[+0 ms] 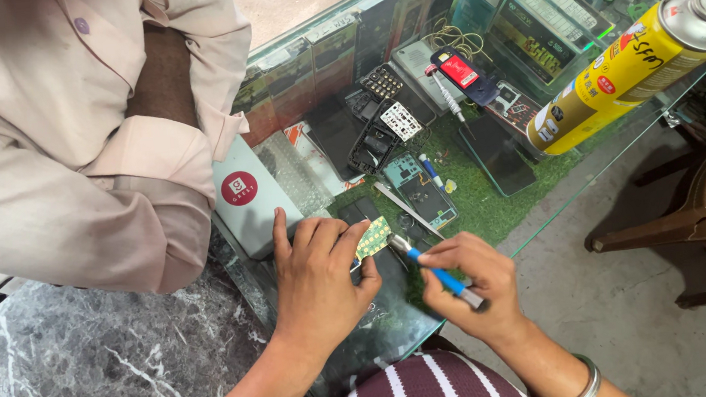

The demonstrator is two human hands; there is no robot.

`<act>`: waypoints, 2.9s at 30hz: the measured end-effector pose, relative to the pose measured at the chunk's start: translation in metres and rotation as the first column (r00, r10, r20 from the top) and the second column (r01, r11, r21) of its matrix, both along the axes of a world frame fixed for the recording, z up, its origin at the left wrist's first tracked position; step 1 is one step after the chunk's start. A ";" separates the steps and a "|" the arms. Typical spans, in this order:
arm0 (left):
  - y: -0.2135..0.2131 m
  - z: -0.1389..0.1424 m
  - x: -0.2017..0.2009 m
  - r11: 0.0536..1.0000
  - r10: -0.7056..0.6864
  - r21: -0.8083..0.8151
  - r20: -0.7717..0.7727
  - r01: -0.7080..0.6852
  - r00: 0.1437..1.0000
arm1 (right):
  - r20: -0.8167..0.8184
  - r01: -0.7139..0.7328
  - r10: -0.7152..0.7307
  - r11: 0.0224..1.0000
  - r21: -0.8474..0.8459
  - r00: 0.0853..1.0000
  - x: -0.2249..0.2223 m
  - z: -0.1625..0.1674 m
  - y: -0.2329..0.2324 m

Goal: The person cleans a small circuit board with compressed air, then uses a precision screwdriver to adjust components on the board. They also use tweezers to handle a small part and apply a red adhesive strip to the board. The work is performed on a glass display counter in a repair shop.

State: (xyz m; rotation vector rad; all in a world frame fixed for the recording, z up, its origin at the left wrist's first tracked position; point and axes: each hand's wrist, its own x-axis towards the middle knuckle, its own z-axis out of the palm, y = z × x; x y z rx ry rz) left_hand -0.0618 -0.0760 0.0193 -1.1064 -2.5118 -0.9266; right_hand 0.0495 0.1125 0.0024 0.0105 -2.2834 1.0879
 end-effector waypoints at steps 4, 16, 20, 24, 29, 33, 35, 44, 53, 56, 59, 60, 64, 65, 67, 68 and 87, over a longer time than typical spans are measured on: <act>0.000 0.001 0.000 1.000 -0.001 -0.005 -0.004 0.001 1.000 | 0.001 0.025 -0.025 0.999 -0.043 1.000 -0.001 -0.001 -0.001; 0.000 0.002 -0.001 1.000 0.002 -0.004 -0.007 -0.002 1.000 | 0.047 0.034 -0.030 0.997 -0.067 0.998 -0.001 -0.002 -0.001; 0.001 0.002 -0.001 1.000 0.005 -0.001 -0.003 -0.005 1.000 | 0.021 0.049 -0.047 0.994 -0.100 0.999 -0.002 -0.002 -0.002; 0.001 0.002 -0.001 1.000 -0.002 -0.004 0.003 0.002 1.000 | 0.038 0.042 -0.041 0.999 -0.025 0.998 -0.002 -0.001 -0.002; 0.001 0.001 -0.002 1.000 0.000 -0.004 0.005 0.000 1.000 | -0.003 0.032 -0.032 0.999 -0.044 0.999 -0.003 -0.001 -0.001; 0.001 0.001 -0.002 1.000 0.002 -0.001 -0.004 -0.002 1.000 | 0.055 0.044 -0.040 0.997 -0.066 0.998 -0.002 -0.001 -0.001; 0.001 0.001 -0.002 1.000 0.006 -0.004 -0.005 -0.006 1.000 | -0.009 0.032 -0.033 0.997 -0.065 0.999 -0.003 -0.002 -0.001; 0.001 0.002 -0.003 1.000 -0.002 -0.004 0.005 0.002 1.000 | 0.014 0.032 -0.032 0.999 -0.002 0.999 -0.003 -0.001 -0.002; 0.001 0.001 -0.002 1.000 0.000 0.011 0.002 0.000 1.000 | 0.065 0.063 -0.059 0.996 -0.059 0.996 -0.005 -0.003 -0.003; 0.001 0.001 -0.002 1.000 0.002 0.000 0.009 -0.002 1.000 | 0.020 0.095 -0.094 0.993 -0.071 0.995 -0.006 -0.002 -0.004; 0.001 0.002 -0.003 1.000 -0.005 0.010 0.005 0.005 1.000 | 0.049 0.017 -0.016 1.000 -0.017 0.999 -0.006 0.001 -0.006; 0.001 0.002 -0.003 1.000 -0.004 0.010 0.006 0.004 1.000 | 0.060 0.065 -0.062 0.997 -0.043 0.996 -0.007 0.001 -0.006; 0.001 0.001 -0.003 1.000 -0.003 0.006 0.004 0.003 1.000 | 0.046 0.067 -0.064 0.995 -0.070 0.997 -0.008 0.002 -0.007; 0.001 0.001 -0.003 1.000 -0.004 0.005 0.005 0.004 1.000 | 0.029 0.022 -0.020 0.998 -0.056 0.999 -0.008 0.001 -0.007; 0.001 0.001 -0.002 1.000 -0.004 0.013 0.005 0.004 1.000 | 0.051 0.105 -0.103 0.994 -0.040 0.993 -0.008 0.001 -0.007; 0.001 0.001 -0.002 1.000 -0.003 0.017 0.004 0.003 1.000 | 0.060 0.146 -0.144 0.989 -0.031 0.988 -0.008 0.000 -0.007; 0.002 0.001 -0.003 1.000 -0.003 0.016 -0.001 0.003 1.000 | -0.012 0.098 -0.097 0.993 0.065 0.995 -0.011 0.005 -0.008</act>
